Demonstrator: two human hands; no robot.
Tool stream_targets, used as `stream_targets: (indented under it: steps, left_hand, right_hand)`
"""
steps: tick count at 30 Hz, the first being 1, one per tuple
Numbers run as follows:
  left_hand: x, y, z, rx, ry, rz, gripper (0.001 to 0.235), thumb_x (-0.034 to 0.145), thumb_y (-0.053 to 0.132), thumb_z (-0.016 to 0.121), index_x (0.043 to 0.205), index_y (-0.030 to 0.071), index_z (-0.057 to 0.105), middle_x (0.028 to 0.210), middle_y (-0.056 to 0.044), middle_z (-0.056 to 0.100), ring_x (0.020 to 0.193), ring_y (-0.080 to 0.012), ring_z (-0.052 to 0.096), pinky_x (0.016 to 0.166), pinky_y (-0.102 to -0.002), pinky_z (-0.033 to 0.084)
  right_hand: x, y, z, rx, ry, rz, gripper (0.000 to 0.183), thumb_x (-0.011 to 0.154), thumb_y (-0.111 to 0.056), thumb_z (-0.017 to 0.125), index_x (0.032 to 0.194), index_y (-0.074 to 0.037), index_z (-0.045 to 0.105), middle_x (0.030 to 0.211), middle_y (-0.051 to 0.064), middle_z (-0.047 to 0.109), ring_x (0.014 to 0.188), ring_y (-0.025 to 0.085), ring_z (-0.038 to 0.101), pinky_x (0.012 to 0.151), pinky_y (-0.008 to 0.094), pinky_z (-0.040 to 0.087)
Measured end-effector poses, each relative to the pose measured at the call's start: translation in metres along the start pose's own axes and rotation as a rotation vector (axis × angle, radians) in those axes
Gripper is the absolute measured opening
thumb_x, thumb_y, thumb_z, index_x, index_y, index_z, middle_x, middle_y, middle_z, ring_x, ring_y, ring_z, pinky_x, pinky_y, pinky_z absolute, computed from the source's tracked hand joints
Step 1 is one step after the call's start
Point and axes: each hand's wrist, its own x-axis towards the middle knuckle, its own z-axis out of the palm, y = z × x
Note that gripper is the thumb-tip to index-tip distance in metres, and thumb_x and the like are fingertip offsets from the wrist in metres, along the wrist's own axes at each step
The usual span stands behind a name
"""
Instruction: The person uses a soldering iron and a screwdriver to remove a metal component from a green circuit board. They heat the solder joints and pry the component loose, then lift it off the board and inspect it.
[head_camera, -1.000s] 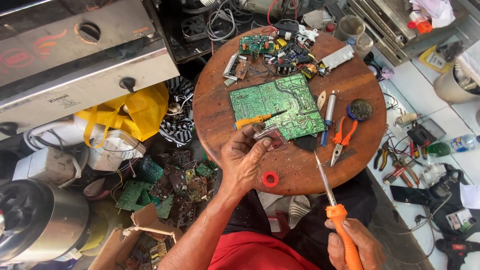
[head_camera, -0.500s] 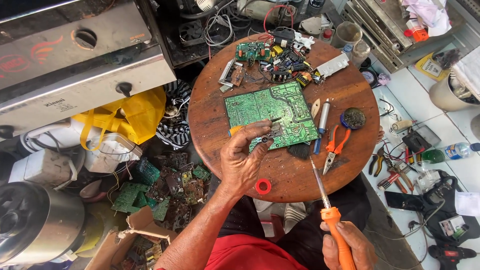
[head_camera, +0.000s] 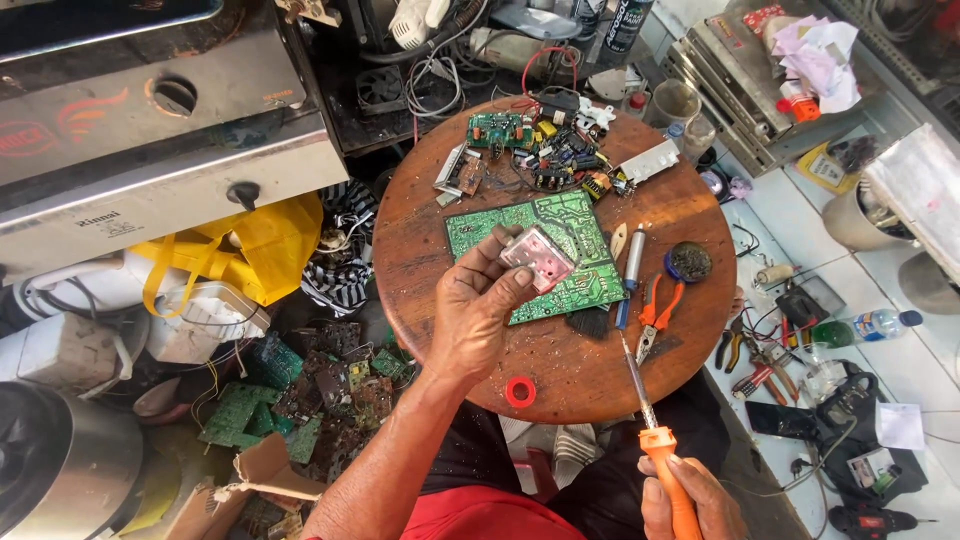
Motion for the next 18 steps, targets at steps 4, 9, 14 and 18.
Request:
stream_targets:
  steps: [4, 9, 14, 18]
  left_hand:
    - [0.004, 0.009, 0.007, -0.099, -0.003, -0.067, 0.063, 0.085, -0.004, 0.075, 0.145, -0.001, 0.054, 0.121, -0.011, 0.069, 0.099, -0.0197, 0.069, 0.088, -0.043, 0.066]
    - [0.004, 0.011, 0.009, -0.038, -0.053, -0.028, 0.078, 0.082, -0.004, 0.077, 0.152, -0.003, 0.044, 0.124, -0.015, 0.067, 0.104, -0.0196, 0.068, 0.089, -0.037, 0.064]
    - [0.004, 0.012, 0.009, -0.020, -0.064, -0.015, 0.074, 0.083, -0.003, 0.077, 0.151, 0.000, 0.047, 0.125, -0.016, 0.067, 0.107, -0.0212, 0.068, 0.094, -0.039, 0.063]
    - [0.004, 0.012, 0.008, 0.000, -0.062, 0.017, 0.080, 0.084, 0.000, 0.078, 0.155, -0.003, 0.041, 0.119, -0.013, 0.068, 0.099, -0.0155, 0.067, 0.091, -0.034, 0.063]
  right_hand:
    - [-0.005, -0.003, 0.006, 0.149, 0.026, 0.132, 0.038, 0.091, 0.001, 0.064, 0.129, -0.002, 0.061, 0.110, 0.026, 0.073, 0.094, 0.024, 0.079, 0.082, 0.026, 0.064]
    - [0.004, -0.018, 0.009, -0.012, 0.084, 0.038, 0.028, 0.094, -0.013, 0.066, 0.120, -0.004, 0.064, 0.098, 0.018, 0.077, 0.089, 0.022, 0.079, 0.087, 0.031, 0.063]
    - [0.000, 0.005, 0.010, 0.029, 0.094, 0.010, 0.032, 0.092, -0.014, 0.068, 0.123, -0.004, 0.063, 0.099, 0.020, 0.076, 0.087, 0.023, 0.080, 0.088, 0.031, 0.064]
    - [0.002, 0.017, 0.012, 0.046, 0.132, -0.089, 0.031, 0.096, -0.018, 0.065, 0.124, -0.006, 0.060, 0.094, 0.018, 0.075, 0.082, 0.021, 0.078, 0.087, 0.030, 0.064]
